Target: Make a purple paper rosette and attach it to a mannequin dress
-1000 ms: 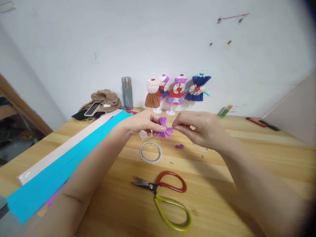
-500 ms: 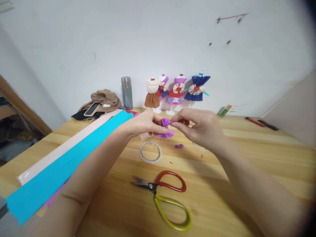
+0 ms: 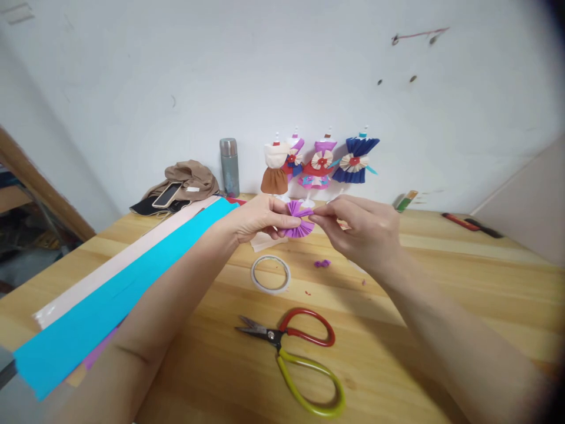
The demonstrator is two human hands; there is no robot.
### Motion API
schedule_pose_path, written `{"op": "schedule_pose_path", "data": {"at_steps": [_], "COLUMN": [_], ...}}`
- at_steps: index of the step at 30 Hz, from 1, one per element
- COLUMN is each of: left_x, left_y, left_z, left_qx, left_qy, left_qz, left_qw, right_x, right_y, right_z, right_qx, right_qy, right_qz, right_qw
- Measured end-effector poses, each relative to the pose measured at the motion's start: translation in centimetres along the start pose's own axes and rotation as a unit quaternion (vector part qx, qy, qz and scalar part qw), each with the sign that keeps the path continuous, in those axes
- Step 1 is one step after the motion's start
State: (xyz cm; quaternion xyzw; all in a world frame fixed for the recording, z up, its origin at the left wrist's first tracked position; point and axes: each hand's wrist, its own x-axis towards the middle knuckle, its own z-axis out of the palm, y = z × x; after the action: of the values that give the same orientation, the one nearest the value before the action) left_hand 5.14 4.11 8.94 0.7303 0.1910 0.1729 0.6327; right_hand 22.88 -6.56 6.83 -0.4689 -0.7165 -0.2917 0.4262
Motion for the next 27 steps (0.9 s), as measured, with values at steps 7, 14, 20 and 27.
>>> {"op": "schedule_pose_path", "data": {"at_steps": [7, 14, 20, 27], "left_x": [0.14, 0.38, 0.51, 0.44], "left_y": [-0.21, -0.67, -0.7, -0.67], "left_z": [-0.06, -0.01, 0.08, 0.12], "left_qx": [-0.034, -0.106, -0.127, -0.111], "left_qy": [-0.01, 0.018, 0.017, 0.02], "left_qz": [0.001, 0.008, 0.007, 0.009], "left_qw": [0.999, 0.994, 0.992, 0.994], "right_x": [-0.09, -0.03, -0.11, -0.1], "right_y": [0.2, -0.23, -0.27, -0.34], "right_z": [0.35, 0.43, 0.67, 0.65], "right_qx": [-0.056, -0.079, -0.065, -0.016], "right_qy": [0.053, 0.064, 0.077, 0.077], "right_qz": [-0.076, -0.093, -0.075, -0.059], "right_qw": [0.994, 0.99, 0.992, 0.995]}}
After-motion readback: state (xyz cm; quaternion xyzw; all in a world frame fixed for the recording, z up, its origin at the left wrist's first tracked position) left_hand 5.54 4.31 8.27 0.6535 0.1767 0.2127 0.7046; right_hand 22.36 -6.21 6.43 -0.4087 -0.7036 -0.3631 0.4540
